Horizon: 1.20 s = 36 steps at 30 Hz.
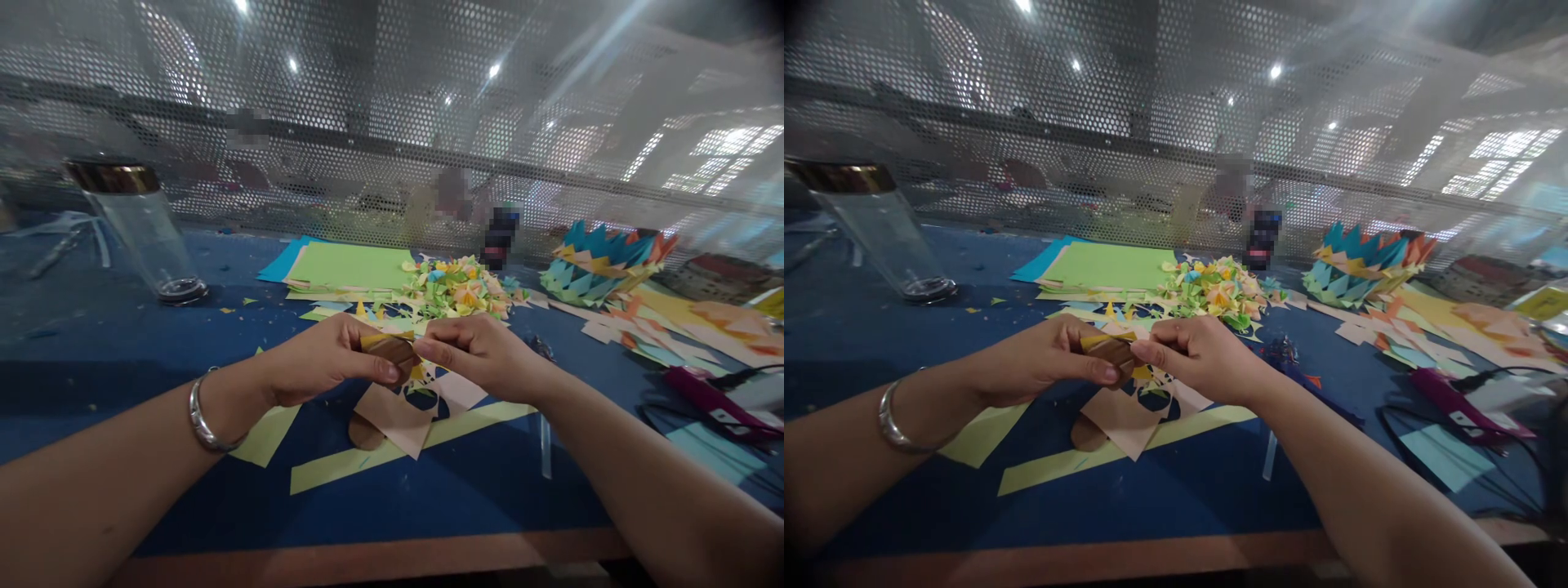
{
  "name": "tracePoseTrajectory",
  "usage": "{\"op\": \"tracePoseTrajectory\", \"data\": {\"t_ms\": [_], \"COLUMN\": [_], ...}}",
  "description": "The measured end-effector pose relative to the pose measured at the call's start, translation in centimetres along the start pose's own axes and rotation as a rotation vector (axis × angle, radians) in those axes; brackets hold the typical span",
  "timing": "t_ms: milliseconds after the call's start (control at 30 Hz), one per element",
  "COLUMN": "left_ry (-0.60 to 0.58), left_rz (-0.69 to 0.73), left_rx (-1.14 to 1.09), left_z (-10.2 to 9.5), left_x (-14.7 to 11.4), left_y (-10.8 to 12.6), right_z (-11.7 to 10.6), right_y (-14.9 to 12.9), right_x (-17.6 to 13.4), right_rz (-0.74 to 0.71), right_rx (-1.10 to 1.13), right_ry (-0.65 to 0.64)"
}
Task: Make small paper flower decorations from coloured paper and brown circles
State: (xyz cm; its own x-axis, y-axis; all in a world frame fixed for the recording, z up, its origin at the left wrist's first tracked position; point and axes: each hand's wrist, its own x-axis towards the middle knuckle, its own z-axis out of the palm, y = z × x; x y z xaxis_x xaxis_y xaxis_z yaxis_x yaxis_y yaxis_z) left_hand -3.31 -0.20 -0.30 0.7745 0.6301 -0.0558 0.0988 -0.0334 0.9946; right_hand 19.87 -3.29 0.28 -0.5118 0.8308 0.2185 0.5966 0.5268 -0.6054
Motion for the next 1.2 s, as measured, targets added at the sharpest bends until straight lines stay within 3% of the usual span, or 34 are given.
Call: {"op": "tracePoseTrajectory", "data": {"t_ms": [267,500,633,867,1067,1200], "left_ry": [0.009,0.187,0.127,0.065,0.255,0.331], "left_rz": [0.017,0.014,0.012,-0.013,0.083,0.085], "left_rx": [-0.019,-0.023,-0.003,0.058,-0.068,-0.155], "left_z": [0.0,0.1,0.2,0.8,0.8,1.3], "left_x": [0.0,0.2,0.3,0.2,0.2,0.3], "left_y": [0.0,0.0,0.0,0.1,0.1,-0.1], "right_z": [-0.3,-0.5,0.3,1.5,1.8,1.9], "right_y": [0.2,0.3,0.2,0.2,0.5,0.6], "right_x": [0.0,0.1,0.3,0.6,0.6,0.7], "right_rz": [0.042,0.121,0.072,0.038,-0.001,-0.026], "right_rx": [-0.008,0.029,0.166,0.253,0.356,0.348], "right_ry": [-0.047,0.081,0.176,0.166,0.329,0.372]}}
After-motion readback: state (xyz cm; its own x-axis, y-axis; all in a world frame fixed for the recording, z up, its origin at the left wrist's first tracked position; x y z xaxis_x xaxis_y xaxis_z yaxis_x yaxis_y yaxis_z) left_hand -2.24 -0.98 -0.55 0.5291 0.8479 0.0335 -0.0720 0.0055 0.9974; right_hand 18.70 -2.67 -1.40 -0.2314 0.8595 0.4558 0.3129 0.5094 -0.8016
